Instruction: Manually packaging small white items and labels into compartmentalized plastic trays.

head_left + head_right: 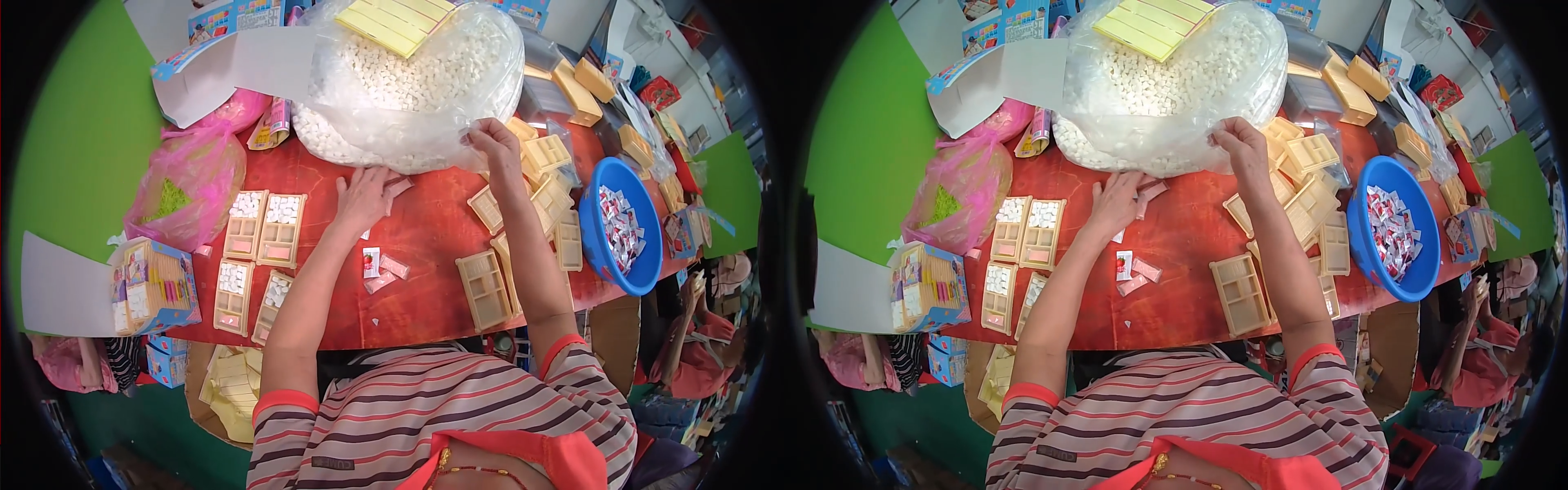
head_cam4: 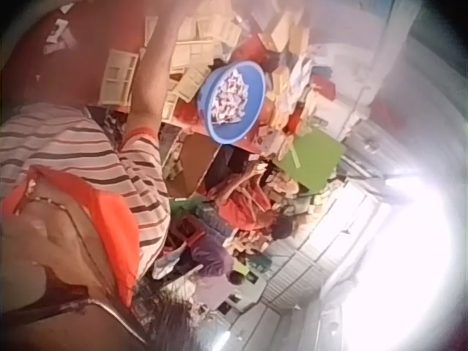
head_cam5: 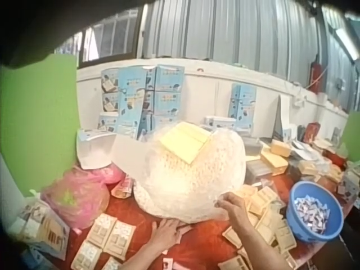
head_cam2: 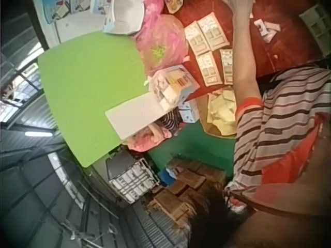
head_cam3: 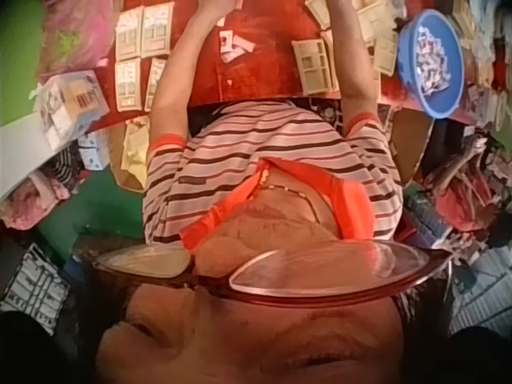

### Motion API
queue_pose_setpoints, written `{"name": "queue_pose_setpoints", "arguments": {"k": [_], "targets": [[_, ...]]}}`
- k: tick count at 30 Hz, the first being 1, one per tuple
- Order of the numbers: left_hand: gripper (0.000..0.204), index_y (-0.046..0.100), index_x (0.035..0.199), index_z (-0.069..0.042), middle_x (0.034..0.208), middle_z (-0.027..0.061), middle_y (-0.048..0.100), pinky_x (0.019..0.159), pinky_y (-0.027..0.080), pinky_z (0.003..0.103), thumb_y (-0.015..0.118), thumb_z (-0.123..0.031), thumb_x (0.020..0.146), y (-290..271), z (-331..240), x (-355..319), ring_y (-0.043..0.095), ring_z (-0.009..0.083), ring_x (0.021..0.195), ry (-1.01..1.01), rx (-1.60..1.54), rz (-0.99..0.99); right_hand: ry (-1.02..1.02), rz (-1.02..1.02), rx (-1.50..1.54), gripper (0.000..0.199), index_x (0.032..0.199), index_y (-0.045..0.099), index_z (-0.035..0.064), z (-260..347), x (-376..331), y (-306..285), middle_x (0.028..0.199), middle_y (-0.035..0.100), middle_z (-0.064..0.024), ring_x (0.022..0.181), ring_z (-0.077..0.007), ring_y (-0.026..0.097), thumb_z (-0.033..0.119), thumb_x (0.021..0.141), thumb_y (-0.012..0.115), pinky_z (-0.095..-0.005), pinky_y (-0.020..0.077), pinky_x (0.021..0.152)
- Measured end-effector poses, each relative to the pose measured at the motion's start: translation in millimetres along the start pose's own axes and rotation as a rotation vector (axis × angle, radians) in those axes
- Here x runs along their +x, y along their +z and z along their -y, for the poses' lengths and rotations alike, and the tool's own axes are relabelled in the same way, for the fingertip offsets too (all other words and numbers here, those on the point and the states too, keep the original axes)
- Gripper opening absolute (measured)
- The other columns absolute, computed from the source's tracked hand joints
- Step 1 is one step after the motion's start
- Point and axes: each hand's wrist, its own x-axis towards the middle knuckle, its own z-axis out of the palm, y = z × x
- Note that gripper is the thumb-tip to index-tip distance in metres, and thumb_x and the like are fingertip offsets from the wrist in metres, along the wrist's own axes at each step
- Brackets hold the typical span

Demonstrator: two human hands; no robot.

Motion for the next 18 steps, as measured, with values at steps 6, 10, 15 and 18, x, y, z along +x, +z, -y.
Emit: {"name": "queue_pose_setpoints", "arguments": {"k": [6, 10, 15, 18], "targets": [[0.043, 0.056, 0.13, -0.01, 0.137, 0.0059, 0.054, 0.103, 0.032, 0.053, 0.054, -0.019, 0.088, -3, -27, -28, 0.043, 0.0266, 0.131, 0.35, -0.085, 0.373, 0.044, 0.027, -0.046, 0.01, 0.092, 0.064, 0.0025, -6, 9, -3, 0.085, 0.067, -0.0048, 0.08, -0.0124, 0.062, 0.011, 0.09, 0.059, -0.0235, 0.0445, 0.078], [0.042, 0.057, 0.124, -0.004, 0.132, 0.0158, 0.055, 0.103, 0.038, 0.044, 0.053, -0.006, 0.082, -15, -9, -34, 0.049, 0.0321, 0.125, 0.314, -0.324, 0.234, -0.02, 0.046, -0.125, 0.009, 0.089, 0.063, 0.0019, -3, 11, 11, 0.081, 0.064, -0.0025, 0.079, -0.0107, 0.058, 0.011, 0.088, 0.059, -0.0234, 0.0431, 0.074], [0.037, 0.057, 0.122, -0.001, 0.119, 0.0198, 0.061, 0.096, 0.046, 0.044, 0.055, -0.009, 0.086, -60, -5, -48, 0.057, 0.0362, 0.113, 0.287, -0.339, 0.255, -0.298, 0.305, -0.745, 0.012, 0.093, 0.063, 0.0011, -16, -29, -3, 0.082, 0.061, -0.0144, 0.078, -0.0287, 0.06, 0.01, 0.086, 0.059, -0.0361, 0.0479, 0.071], [0.032, 0.058, 0.118, -0.001, 0.113, 0.02, 0.063, 0.092, 0.048, 0.044, 0.052, -0.012, 0.09, -106, 21, -70, 0.06, 0.0364, 0.108, 0.162, -0.328, 0.265, -0.435, 0.622, -1.0, 0.016, 0.098, 0.062, 0.0033, -16, -65, 15, 0.096, 0.062, -0.0147, 0.092, -0.034, 0.06, 0.01, 0.083, 0.063, -0.0407, 0.0456, 0.082]]}}
